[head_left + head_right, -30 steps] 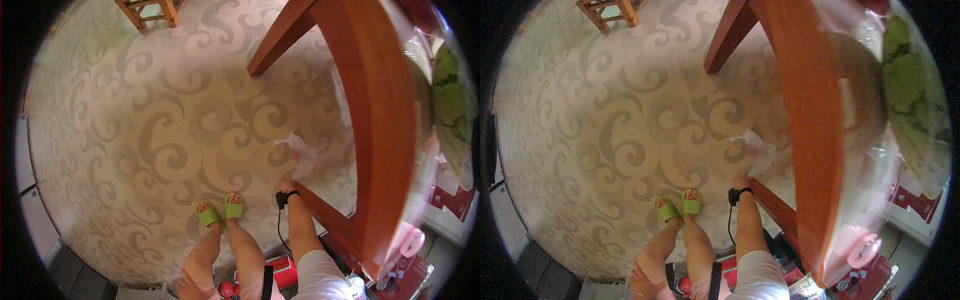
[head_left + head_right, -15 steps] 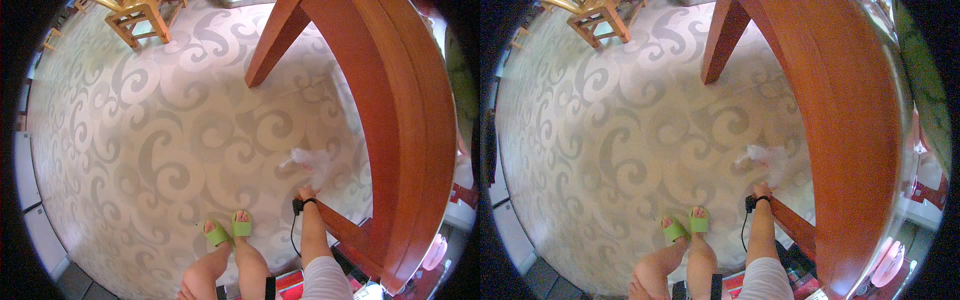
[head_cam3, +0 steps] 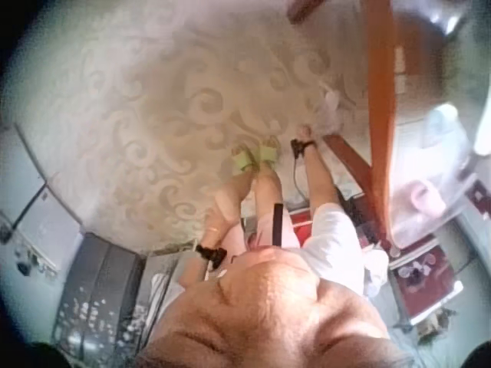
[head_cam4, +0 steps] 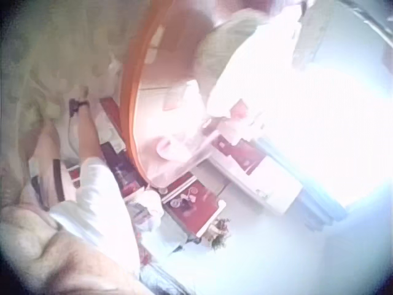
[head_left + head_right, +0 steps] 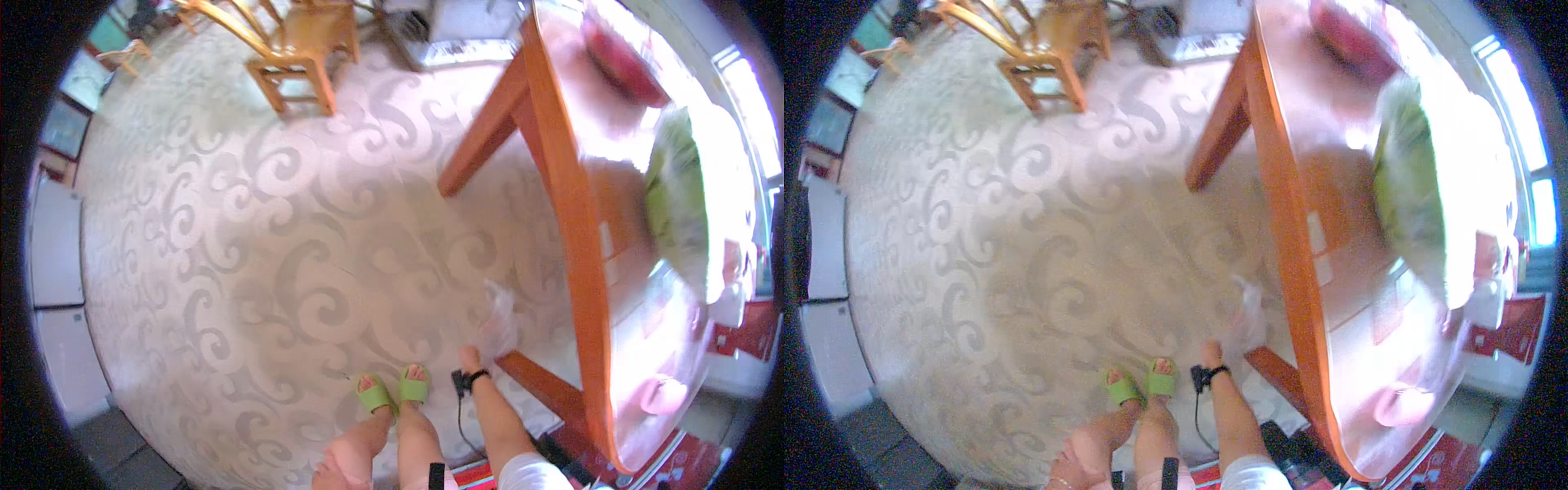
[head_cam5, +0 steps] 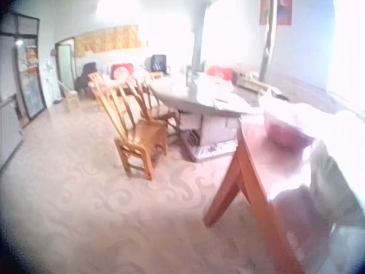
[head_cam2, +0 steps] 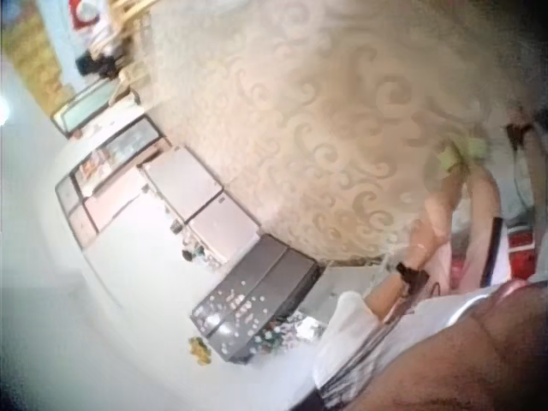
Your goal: The recorder prepares items, handles a bag, and moves through different rooms of a house.
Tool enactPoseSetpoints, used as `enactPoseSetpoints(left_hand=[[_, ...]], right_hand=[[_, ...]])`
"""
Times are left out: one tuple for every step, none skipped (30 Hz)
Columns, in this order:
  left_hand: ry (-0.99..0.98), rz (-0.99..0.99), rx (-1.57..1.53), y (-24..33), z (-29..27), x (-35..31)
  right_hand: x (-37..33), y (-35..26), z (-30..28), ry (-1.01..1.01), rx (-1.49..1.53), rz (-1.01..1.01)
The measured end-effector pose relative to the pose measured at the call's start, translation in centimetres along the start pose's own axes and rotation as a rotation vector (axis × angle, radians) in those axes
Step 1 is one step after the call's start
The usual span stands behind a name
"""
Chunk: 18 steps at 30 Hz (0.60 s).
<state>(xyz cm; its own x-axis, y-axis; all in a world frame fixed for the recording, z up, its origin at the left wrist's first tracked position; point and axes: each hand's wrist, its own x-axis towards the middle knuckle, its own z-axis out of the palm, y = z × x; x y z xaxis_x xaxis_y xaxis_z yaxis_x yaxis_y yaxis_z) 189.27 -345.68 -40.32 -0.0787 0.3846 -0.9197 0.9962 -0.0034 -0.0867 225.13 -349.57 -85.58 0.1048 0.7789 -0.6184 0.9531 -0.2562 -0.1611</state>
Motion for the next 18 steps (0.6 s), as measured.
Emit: enactPoseSetpoints(left_hand=[[-0.050, 0.013, -0.009, 0.1, 0.0, -0.1], [-0.083, 0.022, -0.041, 0.3, 0.3, -0.2], [-0.113, 0.075, -0.078, 0.4, 1.2, 0.3], [-0.117, 0.043, -0.160, -0.2, 2.0, -0.1], [-0.128, 0.035, -0.253, -0.7, 3.4, -0.3], [-0.151, 0.068, -0.336, -0.7, 4.1, 0.0], [-0.166, 0.104, -0.440, -0.5, 4.8, 0.2], [-0.180, 0.181, -0.525, 0.1, 5.0, 0.6], [-0.163, 0.229, -0.674, 0.1, 5.6, 0.7], [-0.125, 0.303, -0.839, 0.0, 6.5, 1.1], [-0.032, 0.439, -1.046, 0.3, 7.6, 1.9], [0.050, 0.573, -1.259, 0.1, 8.4, 3.0], [0.169, 0.719, -1.487, 1.0, 9.4, 3.9], [-0.035, 0.622, -1.651, 0.2, 4.5, -0.3], [-0.220, 0.469, -1.833, -1.0, -1.4, -6.3], [-0.375, 0.284, -1.989, -2.0, -7.7, -12.5], [-0.308, 0.488, -2.154, -2.2, -6.2, -10.9], [-0.246, 0.642, -2.158, -2.5, -7.8, -11.4]], right_hand=[[-1.2, -1.4, -0.8, -0.085, -0.185, -0.233], [-2.0, -5.9, -1.5, -0.038, -0.127, -0.227], [-2.7, -7.5, -1.5, 0.094, 0.233, -0.136], [-4.2, -12.9, -7.5, -0.007, 0.483, -0.189], [-7.1, -17.5, -14.9, -0.137, 0.736, -0.193], [-10.4, -21.0, -23.1, -0.249, 0.962, -0.131], [-13.4, -23.0, -27.4, -0.385, 1.198, -0.231], [-16.1, -23.7, -32.0, -0.504, 1.435, -0.303], [-18.3, -25.8, -36.3, -0.607, 1.325, -0.322], [-20.8, -28.1, -40.8, -0.705, 1.211, -0.332], [-24.0, -30.0, -47.1, -0.747, 1.025, -0.337], [-26.6, -31.6, -52.0, -0.778, 0.852, -0.335], [-27.6, -31.9, -53.6, -0.829, 0.771, -0.389], [-27.9, -30.9, -54.1, -0.866, 0.771, -0.492], [-28.4, -30.5, -55.2, -0.942, 0.750, -0.599], [-29.7, -30.9, -57.2, -1.037, 0.626, -0.654], [-31.4, -31.4, -59.4, -1.042, 0.627, -0.723], [-32.4, -33.1, -60.9, -1.028, 0.664, -0.787]])
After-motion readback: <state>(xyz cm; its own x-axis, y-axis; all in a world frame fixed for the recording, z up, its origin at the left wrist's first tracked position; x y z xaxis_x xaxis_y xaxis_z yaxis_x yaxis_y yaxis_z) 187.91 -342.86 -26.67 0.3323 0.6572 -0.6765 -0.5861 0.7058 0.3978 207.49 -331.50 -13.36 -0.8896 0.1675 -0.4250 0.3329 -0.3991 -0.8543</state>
